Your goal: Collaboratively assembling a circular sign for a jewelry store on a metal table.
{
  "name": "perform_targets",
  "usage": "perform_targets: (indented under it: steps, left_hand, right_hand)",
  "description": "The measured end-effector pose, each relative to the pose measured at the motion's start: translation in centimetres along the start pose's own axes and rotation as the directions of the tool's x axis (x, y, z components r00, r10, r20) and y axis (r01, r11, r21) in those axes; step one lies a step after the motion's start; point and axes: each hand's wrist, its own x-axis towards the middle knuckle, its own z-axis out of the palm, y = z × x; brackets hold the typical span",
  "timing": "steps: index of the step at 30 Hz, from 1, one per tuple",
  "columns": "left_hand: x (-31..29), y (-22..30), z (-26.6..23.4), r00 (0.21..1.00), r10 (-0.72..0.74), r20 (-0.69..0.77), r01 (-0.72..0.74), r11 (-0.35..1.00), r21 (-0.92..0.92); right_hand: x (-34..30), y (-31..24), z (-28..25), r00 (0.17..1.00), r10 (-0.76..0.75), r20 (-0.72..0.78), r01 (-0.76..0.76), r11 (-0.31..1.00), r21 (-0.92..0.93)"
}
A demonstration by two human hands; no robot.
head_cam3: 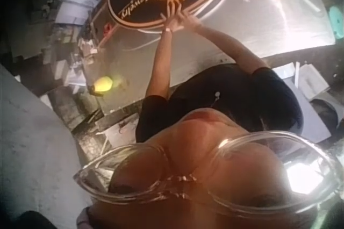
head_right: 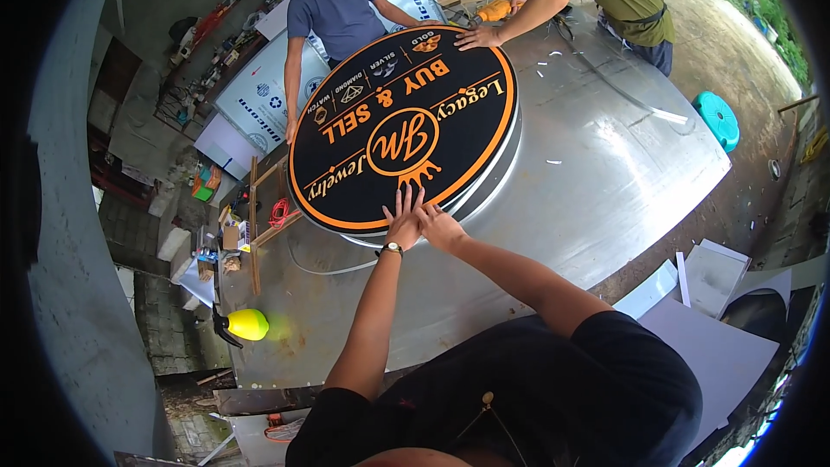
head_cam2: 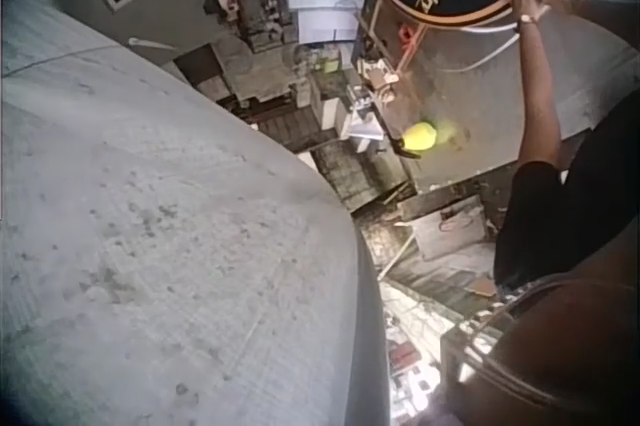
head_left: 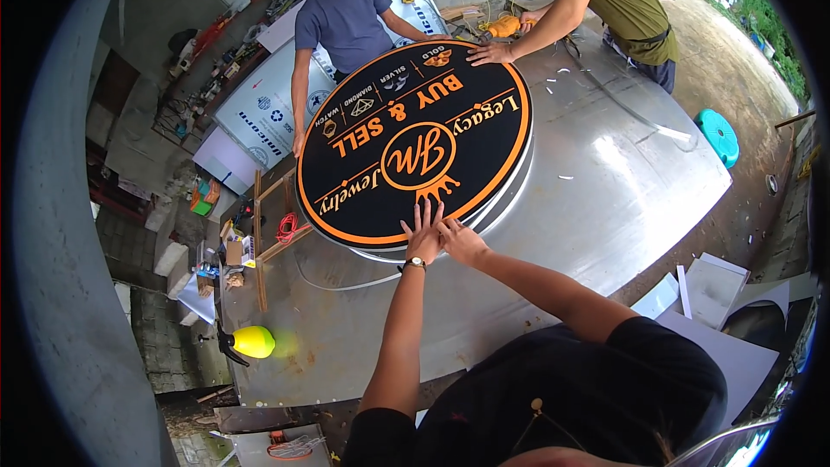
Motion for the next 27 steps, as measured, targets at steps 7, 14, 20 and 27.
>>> perform_targets:
  steps: [7,14,20,27]
  left_hand:
    - [0.2,0.3,-0.2,1.000,0.004,0.011,-0.004,1.000,0.016]
    - [0.0,-0.1,-0.1,1.000,0.000,0.008,0.000,0.999,0.033]
    - [0.2,0.0,0.1,1.000,0.013,-0.015,-0.012,1.000,0.020]
    - [0.0,0.0,-0.1,1.000,0.006,0.008,-0.006,1.000,0.019]
  right_hand:
    - [0.1,0.2,0.7,1.000,0.006,0.006,-0.006,1.000,0.007]
    - [0.1,-0.1,-0.2,0.999,-0.021,0.043,0.022,1.000,-0.020]
    - [0.1,0.1,0.0,0.998,-0.008,0.064,0.007,1.000,0.003]
    - [0.0,0.0,-0.1,0.999,-0.001,0.037,0.002,1.000,-0.030]
